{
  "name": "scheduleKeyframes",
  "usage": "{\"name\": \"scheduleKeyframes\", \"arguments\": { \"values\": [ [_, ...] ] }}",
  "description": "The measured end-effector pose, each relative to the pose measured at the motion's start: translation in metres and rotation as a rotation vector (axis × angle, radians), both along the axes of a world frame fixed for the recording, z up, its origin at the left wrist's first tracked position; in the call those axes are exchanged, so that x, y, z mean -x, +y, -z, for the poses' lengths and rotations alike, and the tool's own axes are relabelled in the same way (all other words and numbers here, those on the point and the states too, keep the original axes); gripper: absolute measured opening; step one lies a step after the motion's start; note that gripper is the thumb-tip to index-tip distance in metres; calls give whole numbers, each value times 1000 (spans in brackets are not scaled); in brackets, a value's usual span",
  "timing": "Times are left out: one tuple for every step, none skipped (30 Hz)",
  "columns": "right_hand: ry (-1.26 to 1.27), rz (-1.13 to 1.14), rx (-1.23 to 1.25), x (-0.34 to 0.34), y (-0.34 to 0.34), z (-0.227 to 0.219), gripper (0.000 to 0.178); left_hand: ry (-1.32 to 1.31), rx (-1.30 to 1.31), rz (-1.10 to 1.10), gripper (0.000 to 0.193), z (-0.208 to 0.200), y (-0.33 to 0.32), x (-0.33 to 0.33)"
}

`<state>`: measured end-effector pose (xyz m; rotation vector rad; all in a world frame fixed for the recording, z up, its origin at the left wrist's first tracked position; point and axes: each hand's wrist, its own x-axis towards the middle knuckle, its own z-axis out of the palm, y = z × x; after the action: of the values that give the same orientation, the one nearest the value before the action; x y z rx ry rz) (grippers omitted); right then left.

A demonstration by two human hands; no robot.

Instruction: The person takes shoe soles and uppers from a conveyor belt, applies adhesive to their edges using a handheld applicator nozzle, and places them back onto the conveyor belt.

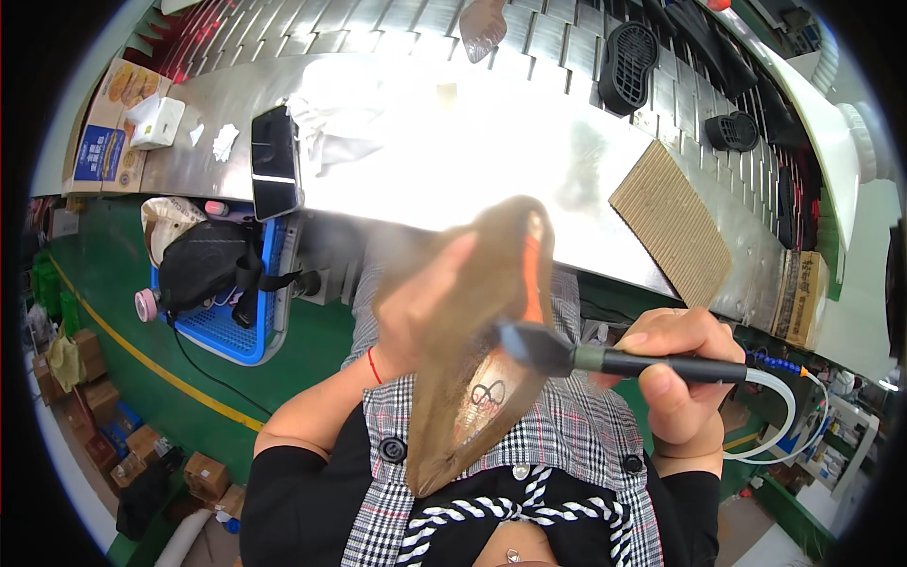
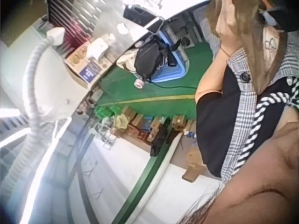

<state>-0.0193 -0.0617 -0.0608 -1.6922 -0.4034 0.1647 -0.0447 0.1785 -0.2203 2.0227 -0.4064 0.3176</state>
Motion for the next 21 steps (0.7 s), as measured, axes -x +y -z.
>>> {"name": "scheduleKeyframes", "arguments": {
  "values": [
    [36, 32, -55, 2, -1, 1, 18, 3, 6, -2, 57, 0, 0, 0],
    [42, 36, -16, 3, -2, 2, 19, 7, 11, -4, 57, 0, 0, 0],
    [33, 29, -3, 4, -3, 2, 19, 19, 10, -4, 57, 0, 0, 0],
    [44, 31, 5, 4, -3, 2, 19, 10, 16, -6, 56, 0, 0, 0],
    [6, 7, 18, 3, -3, 2, 19, 10, 15, -8, 56, -1, -1, 0],
    [-14, -10, 27, 2, -3, 2, 19, 12, 10, -10, 56, -1, -1, 0],
    [-21, -30, 27, 1, -2, 1, 19, 5, 5, -13, 55, -1, -2, 0],
    [-34, -48, 35, 0, -1, 0, 18, 0, -4, -18, 55, -1, -2, 0],
    [-33, -70, 34, -1, 0, -1, 18, 2, -18, -18, 54, -1, -2, -1],
    [-30, -89, 15, -2, 1, -1, 17, -17, -19, -22, 54, -1, -2, -1],
    [-30, -128, 2, -3, 2, -2, 18, -29, -25, -21, 54, -1, -2, -1],
    [-28, -165, -29, -4, 3, -2, 18, -29, -38, -25, 54, -1, -1, -2],
    [-24, -200, -61, -5, 4, -2, 18, -45, -35, -20, 54, 0, -1, -2],
    [-5, -238, -94, -5, 5, -2, 18, -49, -38, -19, 54, 0, -1, -2],
    [-3, -260, -119, -6, 6, -2, 19, -53, -41, -18, 54, 0, -1, -3],
    [13, -286, -144, -6, 6, -2, 19, -44, -45, -23, 54, 0, -1, -3],
    [45, -313, -170, -6, 5, -2, 19, -35, -50, -29, 55, -1, -1, -3],
    [42, -302, -171, -5, 5, -2, 18, -24, -72, -29, 55, -1, -2, -3],
    [32, -237, -154, -5, 5, -2, 18, -15, -53, -32, 56, -2, -2, -2],
    [44, -171, -134, -4, 4, -3, 18, -2, -52, -28, 57, -3, -2, -2],
    [58, -95, -149, -4, 4, -3, 17, 23, -49, -32, 58, -3, -2, -2]
  ]
}}
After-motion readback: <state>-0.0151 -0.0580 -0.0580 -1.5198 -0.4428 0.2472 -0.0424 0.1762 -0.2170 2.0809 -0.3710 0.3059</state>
